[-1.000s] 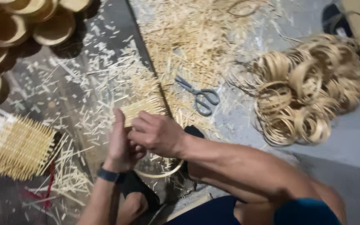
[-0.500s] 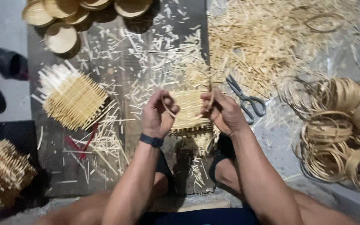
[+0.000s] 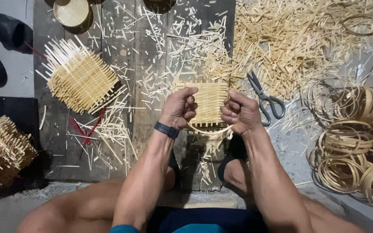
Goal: The person weaves thin bamboo strips into small round bowls using a wooden mold. They place a bamboo ring over the woven base, tuck the edges, and trim excess strips with shears. Finished bowls are stacked nearby.
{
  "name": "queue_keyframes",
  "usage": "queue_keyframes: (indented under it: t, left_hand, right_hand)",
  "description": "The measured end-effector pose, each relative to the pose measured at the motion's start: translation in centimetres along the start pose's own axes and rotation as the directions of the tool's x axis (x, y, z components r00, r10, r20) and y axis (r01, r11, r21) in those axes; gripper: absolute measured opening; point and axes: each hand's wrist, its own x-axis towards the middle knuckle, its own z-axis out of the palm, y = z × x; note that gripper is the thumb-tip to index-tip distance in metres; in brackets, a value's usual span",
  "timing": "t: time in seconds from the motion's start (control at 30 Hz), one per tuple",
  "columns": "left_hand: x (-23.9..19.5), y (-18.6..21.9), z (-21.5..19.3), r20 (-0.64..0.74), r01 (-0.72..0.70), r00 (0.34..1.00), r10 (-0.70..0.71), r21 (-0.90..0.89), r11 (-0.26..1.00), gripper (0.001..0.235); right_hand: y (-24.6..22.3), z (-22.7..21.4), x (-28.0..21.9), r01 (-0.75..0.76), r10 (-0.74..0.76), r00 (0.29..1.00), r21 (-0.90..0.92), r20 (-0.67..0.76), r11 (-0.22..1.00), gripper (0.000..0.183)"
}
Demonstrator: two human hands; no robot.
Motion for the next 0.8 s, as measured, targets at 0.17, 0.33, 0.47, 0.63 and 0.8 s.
queue_keyframes:
  t: [0.17,0.33,0.47,0.63,0.8]
  left_hand:
    - [1.6,-0.3,-1.6,0.005,-0.026,1.000,0.027,-0.122,0.992,0.018]
    - [4.8,-2.5,-5.3,-0.171,-0.270,0.921,0.351,0.369,0.889,0.030]
    - [6.9,-5.3,-8.7,-0.084,-0.316,0.767,0.636,0.813,0.489,0.020]
    - [7.7,-7.4,-10.5,0.046,-0.342,0.666,0.745,0.906,0.250,0.020]
    - [8.2,-7.0,-10.7,0.011,-0.254,0.682,0.732,0.941,0.222,0.017]
  right_hand:
    - [0.7,-2.0,0.0,0.088,-0.156,0.977,-0.396,-0.144,0.914,0.025]
    - [2.2,-5.0,2.3,0.061,-0.482,0.848,-0.862,-0.220,0.503,0.028]
    - [4.2,-7.0,4.4,-0.074,-0.565,0.808,-0.980,-0.167,0.184,0.018]
    - [6.1,-7.9,5.6,0.003,-0.669,0.743,-1.000,0.010,-0.013,0.021]
    - [6.0,-8.1,5.4,-0.069,-0.632,0.768,-0.995,-0.100,0.073,0.020]
